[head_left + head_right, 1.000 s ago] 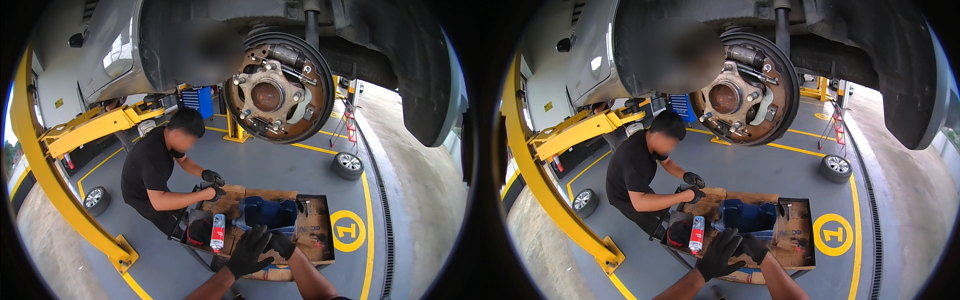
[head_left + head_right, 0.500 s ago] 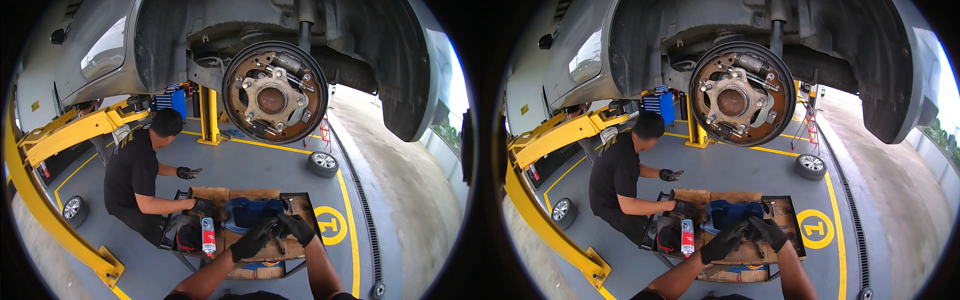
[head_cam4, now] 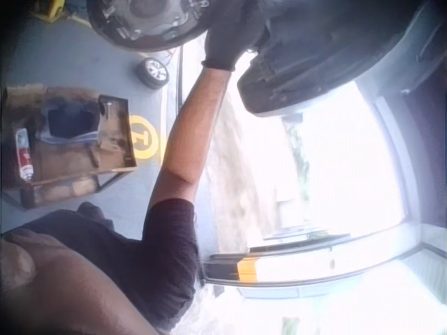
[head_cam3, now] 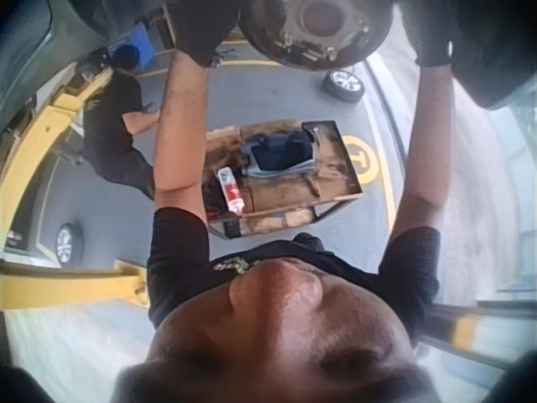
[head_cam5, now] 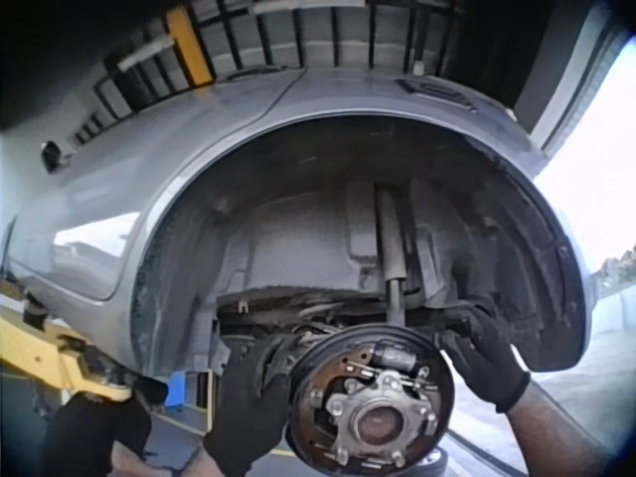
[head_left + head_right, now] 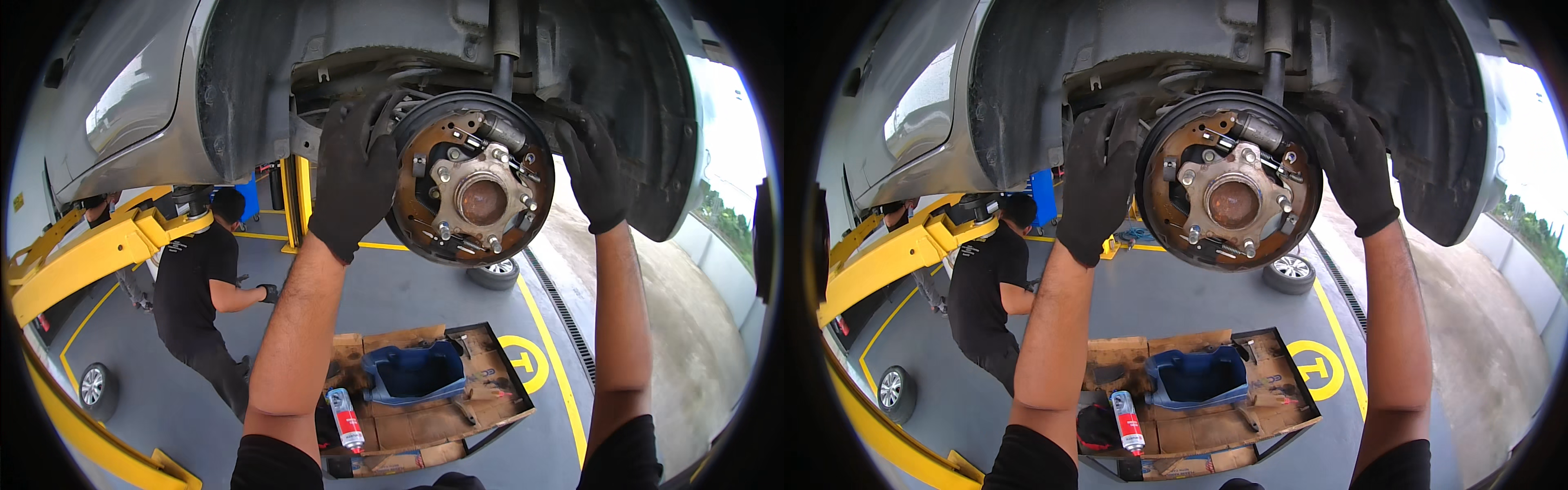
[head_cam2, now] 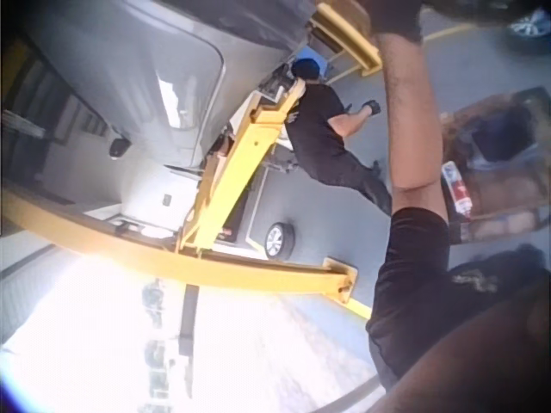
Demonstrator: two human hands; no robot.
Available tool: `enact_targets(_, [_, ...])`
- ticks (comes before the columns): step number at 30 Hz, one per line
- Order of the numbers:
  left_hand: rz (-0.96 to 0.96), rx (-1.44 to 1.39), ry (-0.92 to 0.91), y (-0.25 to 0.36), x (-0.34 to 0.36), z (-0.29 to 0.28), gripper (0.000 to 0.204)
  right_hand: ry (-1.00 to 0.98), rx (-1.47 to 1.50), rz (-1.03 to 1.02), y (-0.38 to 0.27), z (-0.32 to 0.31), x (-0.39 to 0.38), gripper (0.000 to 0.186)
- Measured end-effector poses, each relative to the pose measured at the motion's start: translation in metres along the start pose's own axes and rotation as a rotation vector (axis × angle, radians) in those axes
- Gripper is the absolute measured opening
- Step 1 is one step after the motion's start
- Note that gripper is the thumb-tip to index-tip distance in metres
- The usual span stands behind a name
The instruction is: The person removes and reinstalls a brake drum on a vehicle's wheel hub, using a screwdriver to adjust internal components. The person repeatedly handles the brake drum and uses a screwdriver to manipulate the brake assembly.
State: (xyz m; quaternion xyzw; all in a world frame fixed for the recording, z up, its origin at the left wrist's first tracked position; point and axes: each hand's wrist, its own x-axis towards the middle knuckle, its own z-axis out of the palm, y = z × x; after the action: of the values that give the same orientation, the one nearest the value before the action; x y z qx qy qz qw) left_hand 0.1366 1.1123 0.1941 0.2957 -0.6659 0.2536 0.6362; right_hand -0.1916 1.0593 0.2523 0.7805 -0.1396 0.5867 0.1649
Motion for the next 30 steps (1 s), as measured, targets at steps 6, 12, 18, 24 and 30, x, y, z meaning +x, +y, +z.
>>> enact_targets(6, [0.172, 0.052, -0.219, 0.012, 0.025, 0.027, 0.049, -0.291, -0.527, -0.432, 0.073, 0.037, 0.028, 0.041])
enact_targets(12, [0.195, -0.017, -0.251, -0.004, 0.044, 0.041, 0.036, -0.227, -0.137, -0.103, 0.049, 0.06, 0.031, 0.039])
enact_targets(18, [0.089, -0.05, -0.253, 0.012, 0.033, 0.029, 0.039, -0.344, 0.01, 0.247, 0.042, 0.051, 0.028, 0.045])
enact_targets(24, [0.084, 0.026, -0.284, 0.023, 0.044, 0.036, 0.041, -0.255, 0.101, 0.283, 0.046, 0.057, 0.024, 0.043])
enact_targets(30, [-0.088, -0.177, -0.205, 0.016, 0.013, 0.03, 0.041, -0.268, 0.061, 0.383, 0.041, 0.057, 0.019, 0.042])
